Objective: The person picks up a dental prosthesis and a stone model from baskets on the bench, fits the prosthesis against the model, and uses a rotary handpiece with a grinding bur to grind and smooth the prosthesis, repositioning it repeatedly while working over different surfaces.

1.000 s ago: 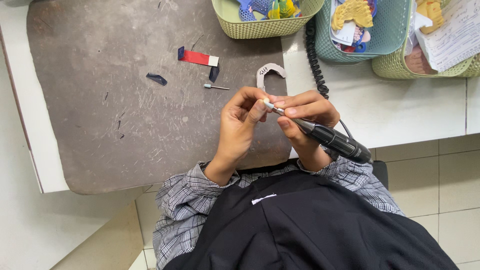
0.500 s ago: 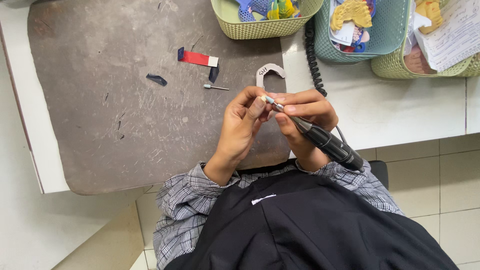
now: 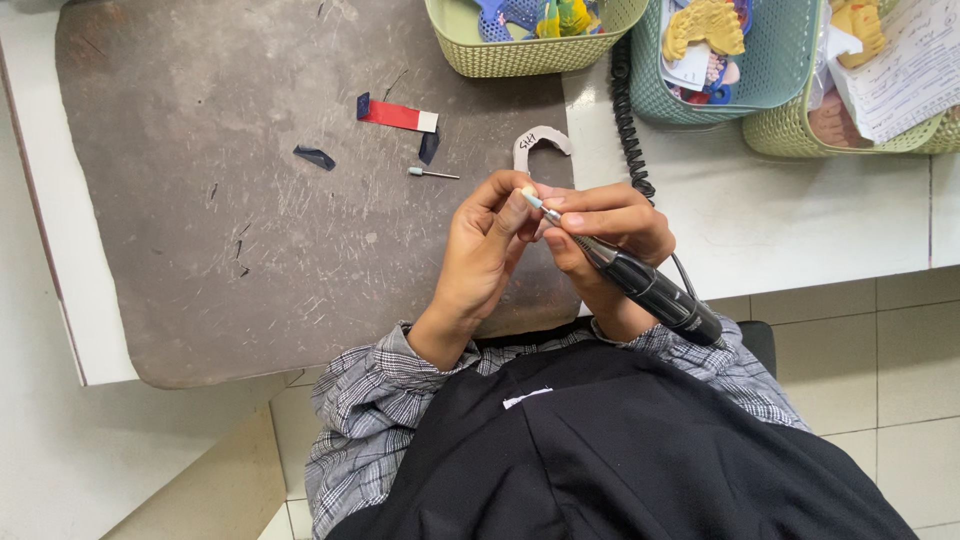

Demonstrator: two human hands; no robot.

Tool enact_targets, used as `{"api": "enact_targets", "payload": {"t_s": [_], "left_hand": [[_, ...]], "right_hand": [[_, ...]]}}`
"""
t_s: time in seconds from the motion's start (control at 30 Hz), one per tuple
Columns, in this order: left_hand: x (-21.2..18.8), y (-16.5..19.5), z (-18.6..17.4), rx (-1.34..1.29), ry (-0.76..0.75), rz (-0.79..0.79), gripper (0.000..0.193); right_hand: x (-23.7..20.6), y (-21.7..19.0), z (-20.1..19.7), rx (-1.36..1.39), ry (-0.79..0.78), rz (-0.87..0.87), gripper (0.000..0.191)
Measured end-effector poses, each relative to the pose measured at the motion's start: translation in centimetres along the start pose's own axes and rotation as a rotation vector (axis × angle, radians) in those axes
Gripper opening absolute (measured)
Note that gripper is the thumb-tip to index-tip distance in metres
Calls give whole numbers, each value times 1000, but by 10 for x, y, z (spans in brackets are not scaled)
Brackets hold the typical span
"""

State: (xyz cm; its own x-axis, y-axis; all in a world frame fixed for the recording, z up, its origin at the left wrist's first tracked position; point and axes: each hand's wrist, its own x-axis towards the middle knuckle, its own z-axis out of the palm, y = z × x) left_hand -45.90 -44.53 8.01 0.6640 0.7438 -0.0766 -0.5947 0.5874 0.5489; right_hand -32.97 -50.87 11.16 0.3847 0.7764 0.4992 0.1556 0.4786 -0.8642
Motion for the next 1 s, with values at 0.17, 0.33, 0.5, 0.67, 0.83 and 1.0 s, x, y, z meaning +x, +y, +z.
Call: {"api": "enact_targets", "payload": {"t_s": [0.17,0.33,0.5,0.67,0.83,1.0], "left_hand": [[-1,1,1,-12,24,-32,18],[-1,2,1,-14,36,-45,18],[-2,1,-1,-73,21,-60,18],[-1,-2,-3,-53,4,-60,18],[0,-3,-5,-92,31,-94,18],[1,-4,-5,-110,48,-100,20]], "right_hand": [[1,1,2,7,17,-21,22],[-2,1,-2,15,-22,25,21],[-4,5,-2,110,21,23,22],[1,0,1,-37,7,-34,25],[8,-14,-1,-205,-106,-102,28],[11,-13,2,-233,-86,-138,30]]}}
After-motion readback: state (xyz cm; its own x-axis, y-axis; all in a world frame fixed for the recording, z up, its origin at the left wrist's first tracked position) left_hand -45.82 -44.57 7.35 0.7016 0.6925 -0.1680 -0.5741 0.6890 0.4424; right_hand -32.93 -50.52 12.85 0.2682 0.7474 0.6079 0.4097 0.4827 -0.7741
